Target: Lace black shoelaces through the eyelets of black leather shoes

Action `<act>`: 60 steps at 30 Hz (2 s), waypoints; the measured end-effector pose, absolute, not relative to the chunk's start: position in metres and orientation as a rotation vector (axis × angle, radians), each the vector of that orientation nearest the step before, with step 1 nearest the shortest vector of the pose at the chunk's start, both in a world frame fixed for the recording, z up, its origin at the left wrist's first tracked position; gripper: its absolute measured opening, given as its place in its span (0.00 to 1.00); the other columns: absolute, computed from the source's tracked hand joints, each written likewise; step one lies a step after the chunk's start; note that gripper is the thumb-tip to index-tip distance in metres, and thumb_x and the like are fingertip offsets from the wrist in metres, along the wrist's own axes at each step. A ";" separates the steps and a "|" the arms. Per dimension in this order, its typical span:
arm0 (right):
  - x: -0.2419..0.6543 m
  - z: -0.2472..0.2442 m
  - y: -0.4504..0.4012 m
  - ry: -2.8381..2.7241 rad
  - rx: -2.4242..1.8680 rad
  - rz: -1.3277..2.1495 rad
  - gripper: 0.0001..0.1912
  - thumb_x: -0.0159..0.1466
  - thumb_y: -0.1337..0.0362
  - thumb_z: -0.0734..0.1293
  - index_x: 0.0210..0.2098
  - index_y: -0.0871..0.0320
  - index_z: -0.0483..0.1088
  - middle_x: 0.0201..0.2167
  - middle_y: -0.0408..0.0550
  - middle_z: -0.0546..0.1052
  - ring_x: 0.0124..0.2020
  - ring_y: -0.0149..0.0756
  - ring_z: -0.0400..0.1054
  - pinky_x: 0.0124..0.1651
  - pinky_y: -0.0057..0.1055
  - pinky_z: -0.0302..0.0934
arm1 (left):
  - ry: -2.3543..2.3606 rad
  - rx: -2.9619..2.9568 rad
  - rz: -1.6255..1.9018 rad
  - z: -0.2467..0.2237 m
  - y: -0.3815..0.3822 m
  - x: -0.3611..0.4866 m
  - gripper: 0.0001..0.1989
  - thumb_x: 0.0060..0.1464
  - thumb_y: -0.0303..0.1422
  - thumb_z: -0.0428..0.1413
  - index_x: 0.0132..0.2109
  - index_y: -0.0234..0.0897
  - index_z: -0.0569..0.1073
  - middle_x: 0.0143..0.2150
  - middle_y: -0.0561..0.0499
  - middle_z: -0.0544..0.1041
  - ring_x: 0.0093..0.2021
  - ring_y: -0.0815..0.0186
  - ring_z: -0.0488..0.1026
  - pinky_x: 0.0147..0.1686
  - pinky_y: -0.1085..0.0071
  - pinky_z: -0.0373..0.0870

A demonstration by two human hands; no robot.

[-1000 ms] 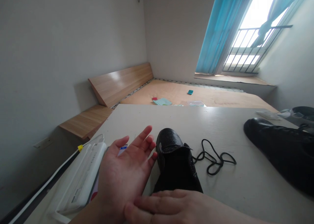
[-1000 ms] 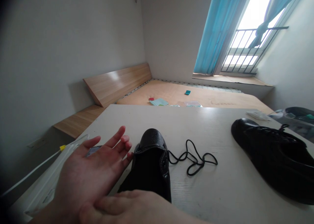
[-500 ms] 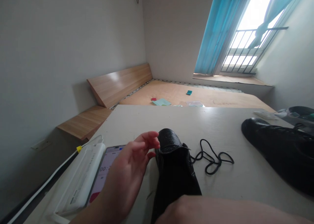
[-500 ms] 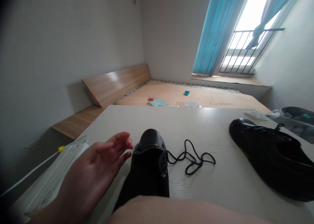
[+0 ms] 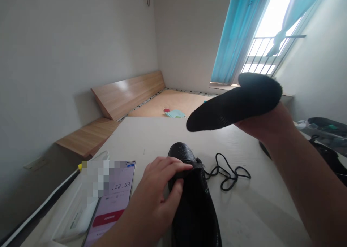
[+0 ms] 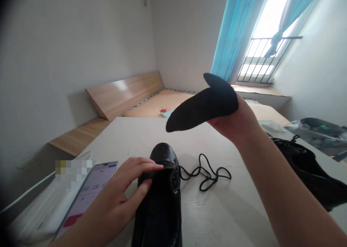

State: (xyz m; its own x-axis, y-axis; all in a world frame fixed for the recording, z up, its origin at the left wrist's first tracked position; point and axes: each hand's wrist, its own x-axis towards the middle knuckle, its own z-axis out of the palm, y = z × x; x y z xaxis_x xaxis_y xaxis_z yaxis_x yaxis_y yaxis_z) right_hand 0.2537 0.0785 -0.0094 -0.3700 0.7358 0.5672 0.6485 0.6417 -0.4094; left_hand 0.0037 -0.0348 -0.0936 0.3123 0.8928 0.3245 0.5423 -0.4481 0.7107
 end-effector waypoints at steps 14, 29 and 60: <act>0.215 -0.005 0.032 -2.296 -0.890 0.826 0.10 0.66 0.56 0.65 0.39 0.54 0.75 0.46 0.45 0.79 0.47 0.38 0.72 0.50 0.35 0.65 | 1.263 2.354 0.899 -0.093 -0.032 0.001 0.12 0.48 0.20 0.54 0.32 0.42 0.77 0.36 0.55 0.80 0.44 0.58 0.71 0.44 0.58 0.63; 0.191 -0.003 -0.001 -2.706 -1.023 0.918 0.12 0.70 0.54 0.60 0.42 0.51 0.73 0.48 0.41 0.77 0.44 0.34 0.71 0.43 0.32 0.62 | 1.254 2.510 0.694 -0.091 -0.029 -0.003 0.11 0.55 0.27 0.57 0.41 0.47 0.81 0.47 0.50 0.80 0.50 0.53 0.70 0.48 0.53 0.64; 0.195 -0.031 -0.012 -2.973 -1.282 0.256 0.25 0.58 0.73 0.67 0.55 0.59 0.71 0.58 0.60 0.72 0.59 0.57 0.67 0.57 0.56 0.66 | 1.450 2.204 0.756 -0.079 -0.030 -0.013 0.10 0.52 0.27 0.46 0.26 0.39 0.67 0.29 0.52 0.73 0.36 0.60 0.69 0.36 0.64 0.64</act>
